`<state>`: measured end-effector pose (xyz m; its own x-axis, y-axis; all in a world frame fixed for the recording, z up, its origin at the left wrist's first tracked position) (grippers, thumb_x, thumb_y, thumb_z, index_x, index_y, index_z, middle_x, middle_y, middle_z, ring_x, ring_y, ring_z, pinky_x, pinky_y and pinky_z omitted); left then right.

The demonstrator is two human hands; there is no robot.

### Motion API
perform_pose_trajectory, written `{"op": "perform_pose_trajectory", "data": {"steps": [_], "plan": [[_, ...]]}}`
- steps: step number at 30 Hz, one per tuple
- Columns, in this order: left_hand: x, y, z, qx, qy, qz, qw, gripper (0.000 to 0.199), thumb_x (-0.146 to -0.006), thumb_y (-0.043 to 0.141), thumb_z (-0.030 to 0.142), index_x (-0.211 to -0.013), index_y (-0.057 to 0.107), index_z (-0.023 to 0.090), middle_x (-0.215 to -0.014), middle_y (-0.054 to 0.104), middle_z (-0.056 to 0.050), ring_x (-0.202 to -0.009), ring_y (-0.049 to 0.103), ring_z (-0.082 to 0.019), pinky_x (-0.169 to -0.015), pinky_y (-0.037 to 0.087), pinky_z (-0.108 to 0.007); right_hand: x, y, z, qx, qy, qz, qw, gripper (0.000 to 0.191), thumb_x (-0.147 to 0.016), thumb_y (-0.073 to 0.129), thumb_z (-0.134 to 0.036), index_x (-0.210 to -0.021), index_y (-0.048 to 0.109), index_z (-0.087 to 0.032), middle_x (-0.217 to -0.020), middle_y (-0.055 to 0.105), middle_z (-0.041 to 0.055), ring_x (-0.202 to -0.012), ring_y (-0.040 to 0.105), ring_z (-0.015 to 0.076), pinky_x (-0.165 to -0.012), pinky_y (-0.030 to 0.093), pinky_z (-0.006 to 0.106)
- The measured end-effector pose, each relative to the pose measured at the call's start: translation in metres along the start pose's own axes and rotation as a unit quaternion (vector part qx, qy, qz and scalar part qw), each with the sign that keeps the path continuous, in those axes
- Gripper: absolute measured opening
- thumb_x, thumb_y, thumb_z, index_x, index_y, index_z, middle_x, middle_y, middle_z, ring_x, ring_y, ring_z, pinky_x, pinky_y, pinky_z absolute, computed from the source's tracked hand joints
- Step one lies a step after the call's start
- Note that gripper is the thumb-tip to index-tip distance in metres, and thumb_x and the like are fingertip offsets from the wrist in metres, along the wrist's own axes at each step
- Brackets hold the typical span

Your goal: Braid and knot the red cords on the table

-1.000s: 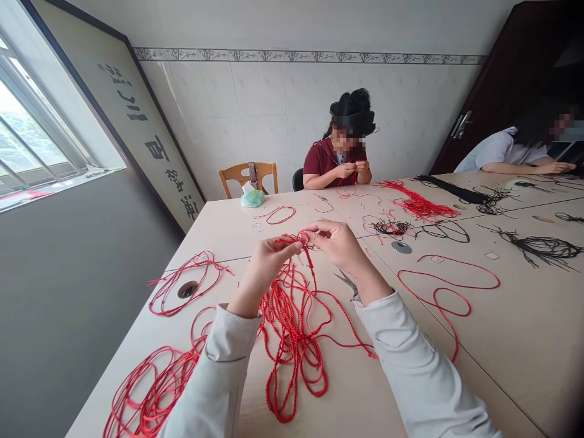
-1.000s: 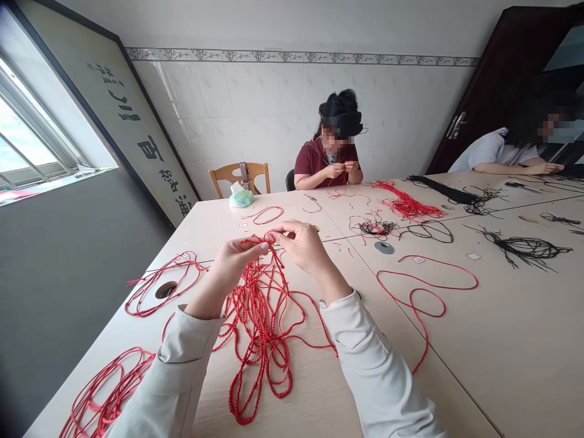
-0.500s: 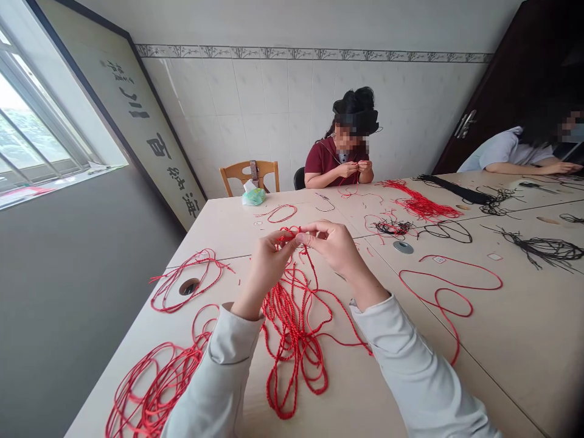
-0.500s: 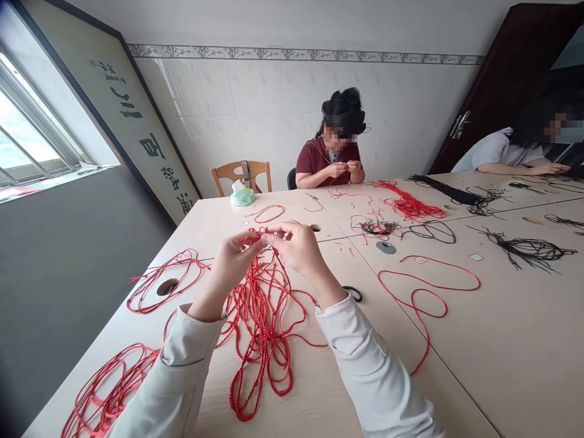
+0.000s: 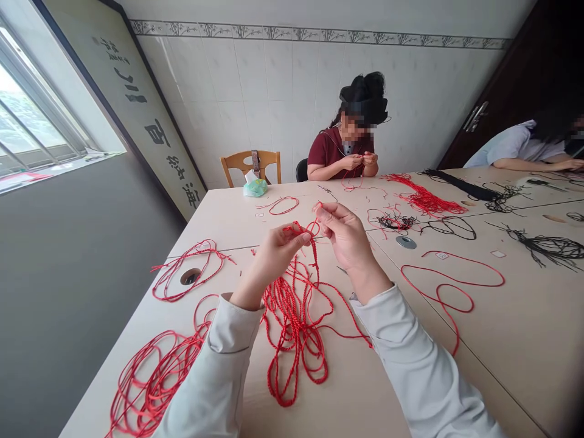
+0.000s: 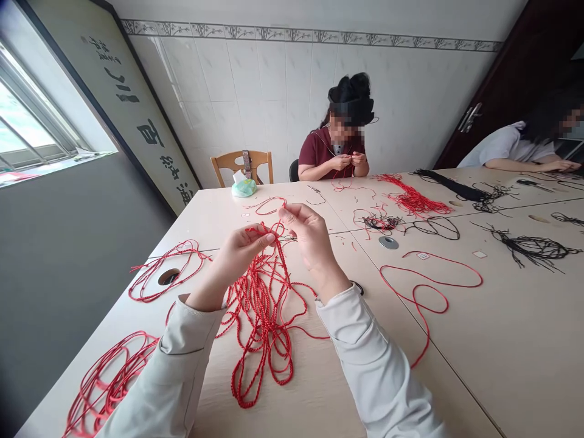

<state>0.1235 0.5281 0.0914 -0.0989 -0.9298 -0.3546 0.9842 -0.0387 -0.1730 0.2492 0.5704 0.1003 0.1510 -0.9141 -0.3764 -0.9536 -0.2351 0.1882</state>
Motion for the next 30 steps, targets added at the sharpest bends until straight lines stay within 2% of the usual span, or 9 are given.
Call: {"op": "perform_pose_trajectory", "data": {"steps": [3,7,11,15,19,23,26,30], "plan": [[0.000,0.003,-0.007,0.032,-0.042,0.002,0.999,0.030,-0.081,0.065,0.046,-0.072,0.061,0.017,-0.062,0.053,-0.001,-0.055,0.042,-0.010,-0.052,0.035,-0.026,0.001,-0.001,0.003,-0.001,-0.012,0.026,1.000,0.021,-0.075,0.069,-0.043,-0.079,0.064,-0.023,-0.068,0.049,-0.0030,-0.059,0.040,0.0099,-0.057,0.038,0.025],[0.002,0.005,-0.015,0.049,-0.095,0.007,0.994,0.035,-0.078,0.068,0.045,-0.065,0.051,0.017,-0.055,0.035,0.006,-0.047,0.024,-0.006,-0.046,0.021,-0.025,0.002,0.002,0.003,-0.026,-0.027,0.030,0.999,0.020,-0.076,0.070,-0.040,-0.080,0.064,-0.022,-0.069,0.052,-0.0026,-0.061,0.043,0.0099,-0.059,0.040,0.025],[0.004,0.001,-0.016,0.072,-0.104,0.025,0.992,0.042,-0.074,0.071,0.049,-0.061,0.046,0.018,-0.056,0.027,0.006,-0.049,0.017,-0.006,-0.046,0.013,-0.027,0.002,-0.002,0.005,-0.028,-0.017,0.046,0.998,0.022,-0.075,0.071,-0.041,-0.081,0.064,-0.021,-0.070,0.055,-0.0019,-0.060,0.044,0.0098,-0.059,0.040,0.026],[0.003,0.001,-0.017,0.073,-0.094,0.020,0.993,0.049,-0.072,0.072,0.051,-0.054,0.040,0.019,-0.055,0.020,0.007,-0.051,0.012,-0.007,-0.049,0.011,-0.029,0.002,-0.005,0.003,-0.028,-0.016,0.057,0.998,0.022,-0.075,0.070,-0.041,-0.080,0.064,-0.021,-0.073,0.057,-0.0014,-0.059,0.044,0.0095,-0.058,0.040,0.025],[0.002,0.000,-0.020,0.100,-0.080,0.025,0.991,0.043,-0.072,0.073,0.049,-0.056,0.049,0.017,-0.055,0.027,0.006,-0.052,0.017,-0.008,-0.050,0.014,-0.028,0.001,-0.005,0.004,-0.026,-0.007,0.052,0.998,0.022,-0.075,0.070,-0.042,-0.081,0.064,-0.022,-0.073,0.057,-0.0015,-0.060,0.045,0.0098,-0.059,0.041,0.025],[0.000,0.001,-0.024,0.147,-0.077,0.028,0.986,0.034,-0.072,0.074,0.045,-0.064,0.059,0.016,-0.058,0.036,0.005,-0.054,0.027,-0.008,-0.052,0.024,-0.025,0.001,0.007,0.013,-0.019,0.025,-0.013,0.999,0.024,-0.074,0.071,-0.043,-0.084,0.070,-0.021,-0.078,0.061,0.0001,-0.070,0.052,0.0115,-0.070,0.045,0.027],[-0.001,0.002,-0.021,0.170,-0.063,0.025,0.983,0.031,-0.075,0.073,0.042,-0.064,0.060,0.015,-0.060,0.042,0.004,-0.057,0.034,-0.008,-0.056,0.031,-0.024,0.003,0.016,0.013,-0.023,0.023,-0.052,0.998,0.023,-0.073,0.072,-0.041,-0.081,0.071,-0.019,-0.080,0.065,0.0021,-0.080,0.057,0.0149,-0.080,0.046,0.030],[0.000,0.002,-0.012,0.129,-0.031,0.025,0.991,0.035,-0.078,0.071,0.040,-0.058,0.055,0.015,-0.060,0.046,0.003,-0.057,0.035,-0.008,-0.055,0.031,-0.023,0.004,0.017,0.011,-0.034,0.026,-0.044,0.998,0.021,-0.073,0.072,-0.039,-0.078,0.070,-0.020,-0.081,0.065,0.0019,-0.081,0.058,0.0158,-0.079,0.046,0.031]]}}
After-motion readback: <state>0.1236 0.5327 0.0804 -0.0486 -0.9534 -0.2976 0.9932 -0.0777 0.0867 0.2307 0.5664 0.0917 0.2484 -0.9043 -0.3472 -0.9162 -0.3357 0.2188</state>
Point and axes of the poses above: each hand's wrist, its own x-axis away from the middle knuckle, its own y-axis out of the palm, z = x × y, the point moved 9 cm from there along -x, towards the middle knuckle
